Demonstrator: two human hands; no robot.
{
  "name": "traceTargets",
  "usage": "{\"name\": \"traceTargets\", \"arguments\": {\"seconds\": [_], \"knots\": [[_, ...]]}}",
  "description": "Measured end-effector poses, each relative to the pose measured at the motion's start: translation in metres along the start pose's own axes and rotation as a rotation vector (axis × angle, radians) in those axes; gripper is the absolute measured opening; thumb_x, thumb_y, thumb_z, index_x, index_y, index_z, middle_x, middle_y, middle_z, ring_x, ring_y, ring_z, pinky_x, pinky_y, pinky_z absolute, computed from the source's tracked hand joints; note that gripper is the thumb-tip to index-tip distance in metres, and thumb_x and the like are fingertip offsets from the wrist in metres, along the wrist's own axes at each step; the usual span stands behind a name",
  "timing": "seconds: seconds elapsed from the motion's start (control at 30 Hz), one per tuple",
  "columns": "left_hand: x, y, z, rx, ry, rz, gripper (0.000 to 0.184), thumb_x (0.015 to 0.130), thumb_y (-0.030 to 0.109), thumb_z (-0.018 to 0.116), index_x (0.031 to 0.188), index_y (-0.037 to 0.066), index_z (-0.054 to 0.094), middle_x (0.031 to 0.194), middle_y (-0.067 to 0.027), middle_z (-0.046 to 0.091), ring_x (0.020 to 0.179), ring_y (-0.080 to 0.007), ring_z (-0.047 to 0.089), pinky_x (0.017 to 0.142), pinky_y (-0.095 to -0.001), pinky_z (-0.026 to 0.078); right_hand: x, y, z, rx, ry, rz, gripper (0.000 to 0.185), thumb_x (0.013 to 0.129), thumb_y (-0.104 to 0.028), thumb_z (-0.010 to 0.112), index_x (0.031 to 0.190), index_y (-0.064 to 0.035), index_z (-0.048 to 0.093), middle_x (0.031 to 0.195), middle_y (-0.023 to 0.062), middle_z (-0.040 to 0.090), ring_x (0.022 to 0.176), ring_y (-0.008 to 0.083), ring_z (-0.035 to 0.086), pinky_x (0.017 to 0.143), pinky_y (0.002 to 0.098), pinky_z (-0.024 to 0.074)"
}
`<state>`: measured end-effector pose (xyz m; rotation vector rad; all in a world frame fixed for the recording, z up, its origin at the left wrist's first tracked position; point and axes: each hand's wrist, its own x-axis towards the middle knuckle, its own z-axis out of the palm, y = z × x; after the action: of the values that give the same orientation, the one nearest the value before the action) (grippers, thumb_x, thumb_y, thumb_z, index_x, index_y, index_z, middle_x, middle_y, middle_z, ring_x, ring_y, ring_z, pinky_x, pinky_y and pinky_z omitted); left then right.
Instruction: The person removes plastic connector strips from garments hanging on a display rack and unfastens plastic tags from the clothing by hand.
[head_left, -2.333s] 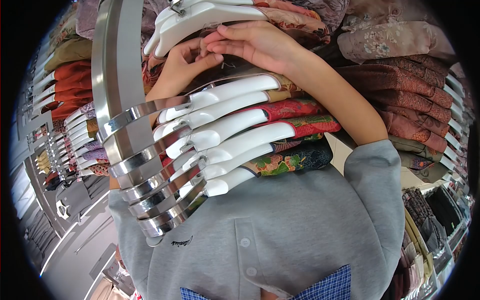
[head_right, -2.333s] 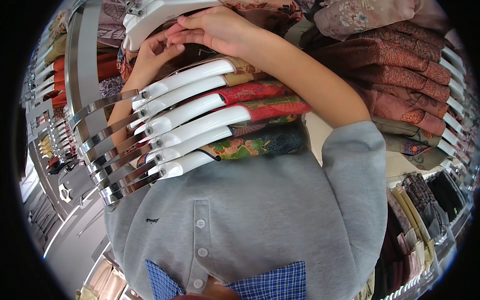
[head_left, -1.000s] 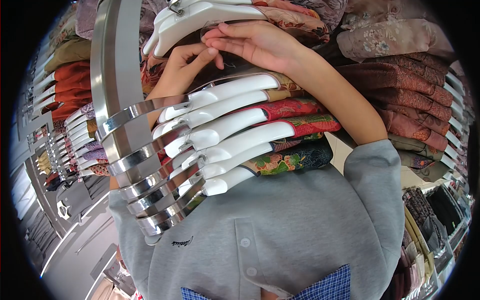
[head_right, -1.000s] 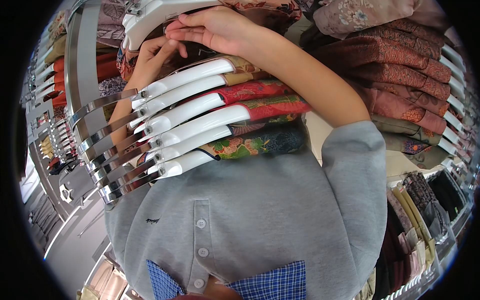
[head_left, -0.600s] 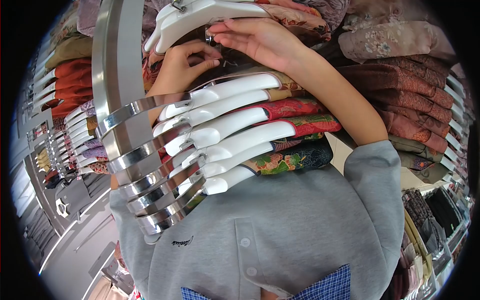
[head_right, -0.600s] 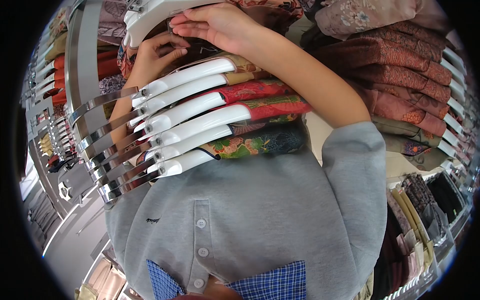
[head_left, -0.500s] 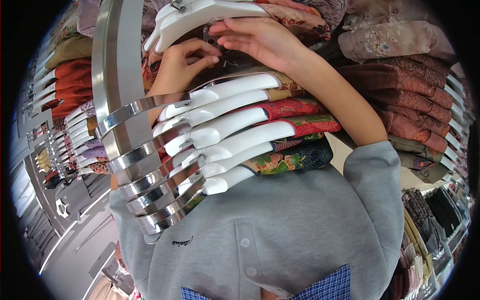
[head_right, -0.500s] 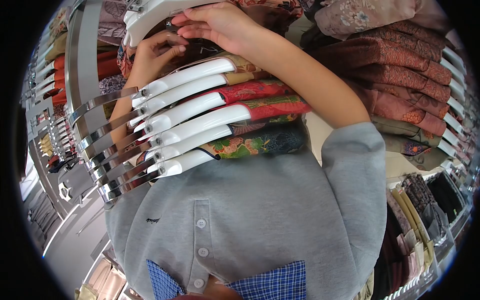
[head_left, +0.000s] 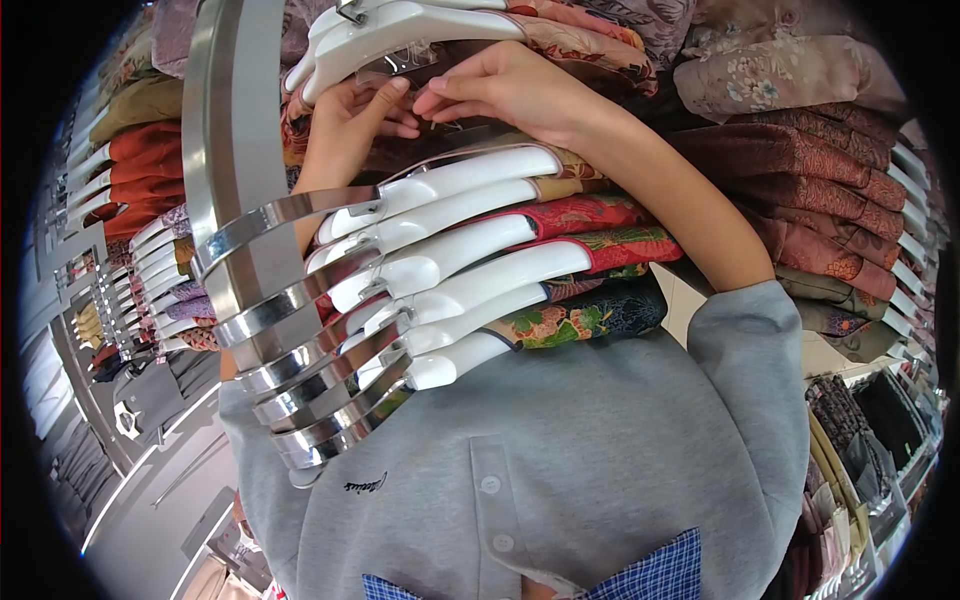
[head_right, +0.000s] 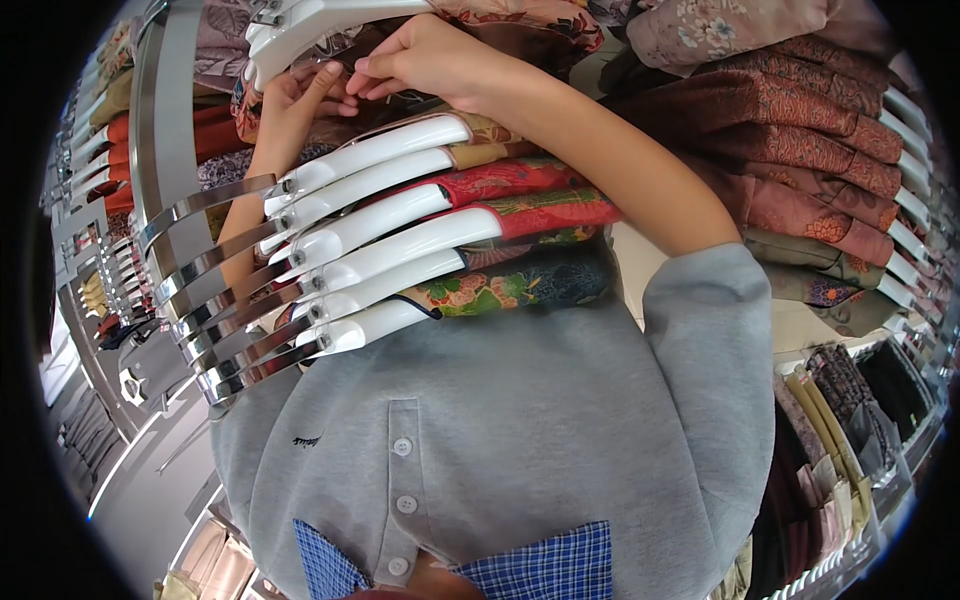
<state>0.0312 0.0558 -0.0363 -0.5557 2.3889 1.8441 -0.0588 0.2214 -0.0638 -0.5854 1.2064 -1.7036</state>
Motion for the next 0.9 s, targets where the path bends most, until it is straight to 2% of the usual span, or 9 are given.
{"name": "traceTargets", "arguments": {"seconds": [0.07,0.17,0.27,0.57,0.67,0.9], "knots": [[0.002,-0.006,-0.003,-0.006,-0.038,-0.037,0.028,0.085,0.024,0.057,0.089,-0.004,0.056,0.072,-0.0062,0.057,0.06,-0.0099,0.054,0.051,-0.0189,0.043,0.002,0.002,-0.001,-0.057,0.011,-0.015,0.025,0.086,-0.012,0.052,0.094,0.0104,0.059,0.092,0.0172,0.061,0.086,0.0191,0.06,0.081,0.0255,0.0483],[0.0,-0.007,-0.001,-0.192,-0.062,-0.075,0.028,0.085,0.026,0.055,0.088,-0.002,0.056,0.069,-0.0033,0.053,0.057,-0.0084,0.049,0.05,-0.0189,0.037,0.004,0.007,0.0,-0.082,0.04,-0.047,0.019,0.083,-0.01,0.055,0.085,0.0067,0.064,0.082,0.0144,0.064,0.075,0.0178,0.062,0.072,0.0238,0.0506],[0.0,-0.007,0.0,-0.284,-0.106,-0.091,0.025,0.086,0.024,0.054,0.087,-0.001,0.055,0.067,-0.0017,0.05,0.057,-0.0088,0.048,0.049,-0.0194,0.035,0.006,0.011,-0.001,-0.143,0.012,-0.05,0.018,0.082,-0.01,0.056,0.084,0.0058,0.064,0.081,0.0136,0.064,0.073,0.0177,0.062,0.07,0.0242,0.0505],[0.004,-0.015,-0.005,-0.319,-0.314,-0.099,0.026,0.088,0.028,0.049,0.081,0.003,0.053,0.063,0.0015,0.044,0.051,-0.0056,0.036,0.044,-0.0174,0.023,0.006,0.01,-0.001,-0.352,0.058,-0.081,0.016,0.08,-0.011,0.057,0.076,0.0016,0.067,0.069,0.0091,0.065,0.066,0.013,0.062,0.063,0.0242,0.0487],[0.003,-0.007,-0.003,-0.243,-0.377,-0.147,0.027,0.092,0.03,0.042,0.079,0.006,0.043,0.067,0.0017,0.033,0.055,-0.0072,0.03,0.049,-0.0199,0.023,0.006,0.01,0.0,-0.414,0.095,-0.075,0.016,0.079,-0.012,0.058,0.075,0.0001,0.067,0.068,0.0082,0.064,0.065,0.0123,0.061,0.062,0.0248,0.0484],[0.006,-0.008,-0.003,-0.28,-0.444,-0.148,0.025,0.091,0.029,0.044,0.08,0.006,0.043,0.072,0.0016,0.037,0.058,-0.0067,0.03,0.051,-0.019,0.024,0.008,0.012,-0.001,-0.445,0.104,-0.078,0.016,0.078,-0.013,0.058,0.075,-0.0008,0.068,0.068,0.0079,0.064,0.064,0.0118,0.061,0.062,0.0244,0.048]]}}
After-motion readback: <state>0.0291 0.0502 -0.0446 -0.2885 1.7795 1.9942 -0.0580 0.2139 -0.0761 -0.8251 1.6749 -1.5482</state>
